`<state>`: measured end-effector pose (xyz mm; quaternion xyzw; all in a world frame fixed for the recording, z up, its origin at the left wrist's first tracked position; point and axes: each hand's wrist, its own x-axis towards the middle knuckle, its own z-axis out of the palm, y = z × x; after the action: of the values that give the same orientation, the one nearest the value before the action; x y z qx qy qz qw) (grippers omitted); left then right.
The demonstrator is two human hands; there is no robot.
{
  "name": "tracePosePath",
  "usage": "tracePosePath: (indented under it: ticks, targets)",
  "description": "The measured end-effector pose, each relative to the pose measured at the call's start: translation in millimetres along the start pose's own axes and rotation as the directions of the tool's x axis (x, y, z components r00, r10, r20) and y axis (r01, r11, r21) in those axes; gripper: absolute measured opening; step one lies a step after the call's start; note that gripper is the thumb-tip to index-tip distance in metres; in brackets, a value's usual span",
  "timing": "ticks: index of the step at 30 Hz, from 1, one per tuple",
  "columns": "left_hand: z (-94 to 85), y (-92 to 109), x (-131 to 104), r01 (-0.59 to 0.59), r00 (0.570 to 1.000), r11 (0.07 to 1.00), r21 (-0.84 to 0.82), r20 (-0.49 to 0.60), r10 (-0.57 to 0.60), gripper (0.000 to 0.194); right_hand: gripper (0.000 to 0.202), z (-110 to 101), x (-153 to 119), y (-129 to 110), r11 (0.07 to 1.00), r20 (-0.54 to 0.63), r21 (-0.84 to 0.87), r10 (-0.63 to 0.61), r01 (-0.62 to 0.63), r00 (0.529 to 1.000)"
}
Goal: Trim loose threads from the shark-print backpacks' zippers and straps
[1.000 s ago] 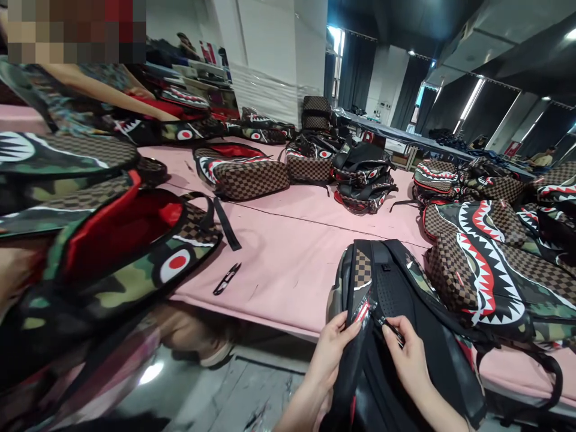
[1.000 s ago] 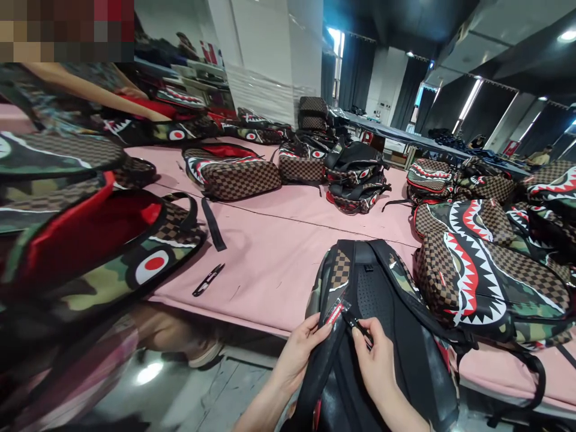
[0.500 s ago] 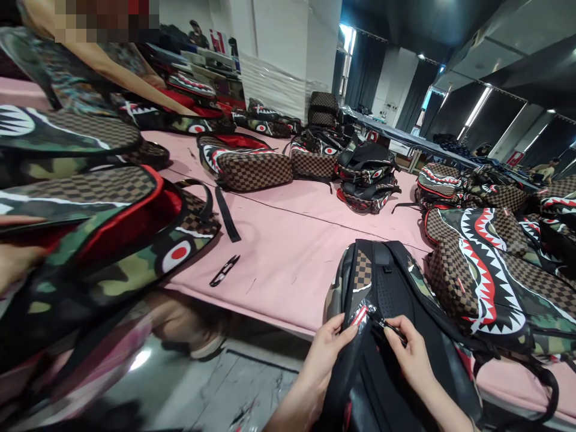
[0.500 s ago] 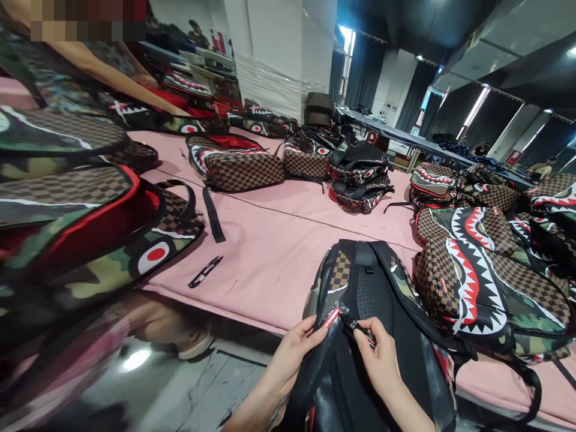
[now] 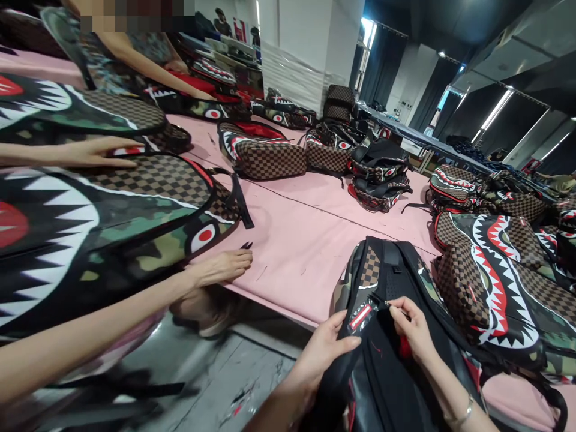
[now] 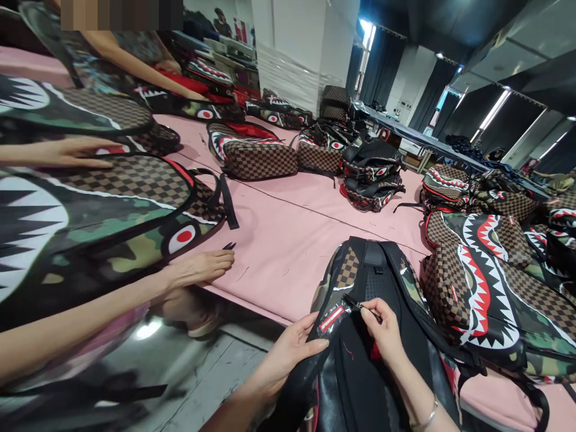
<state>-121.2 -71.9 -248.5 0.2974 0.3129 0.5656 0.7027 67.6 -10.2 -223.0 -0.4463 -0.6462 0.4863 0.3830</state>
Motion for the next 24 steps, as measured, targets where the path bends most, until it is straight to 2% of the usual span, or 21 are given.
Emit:
tracePosePath:
  ticks: [3,5,12,20,24]
  targets:
    - [-11.1,9,-1,0.007,0.999,0.999,0.047,0.039,-0.009,0.052,0.027,-15,7,-6,0.995,0.176,-0.094,-0.016,0.033,0.984]
    - [-16.5,14,-1,0.011,0.998,0.998,0.055,0.064,-0.015,0.053,0.025,-22,11,-10,0.980,0.253,-0.182,-0.027,0.075,0.967]
    - [-20.9,20,0,0.022,0.990,0.996,0.085,0.140,-0.034,0.053,0.027,-25,33,-15,0.961,0.358,-0.259,0.000,0.099,0.934]
    - [-28.4,25,2,0.004,0.979,0.989,0.148,0.200,-0.034,0.052,0.030,-30,75,-30,0.933,0.579,-0.306,0.025,0.189,0.815]
    - [-31.9,24,3,0.039,0.975,0.990,0.137,0.214,-0.068,0.052,0.029,-26,91,-29,0.952,0.650,-0.256,0.042,0.166,0.759]
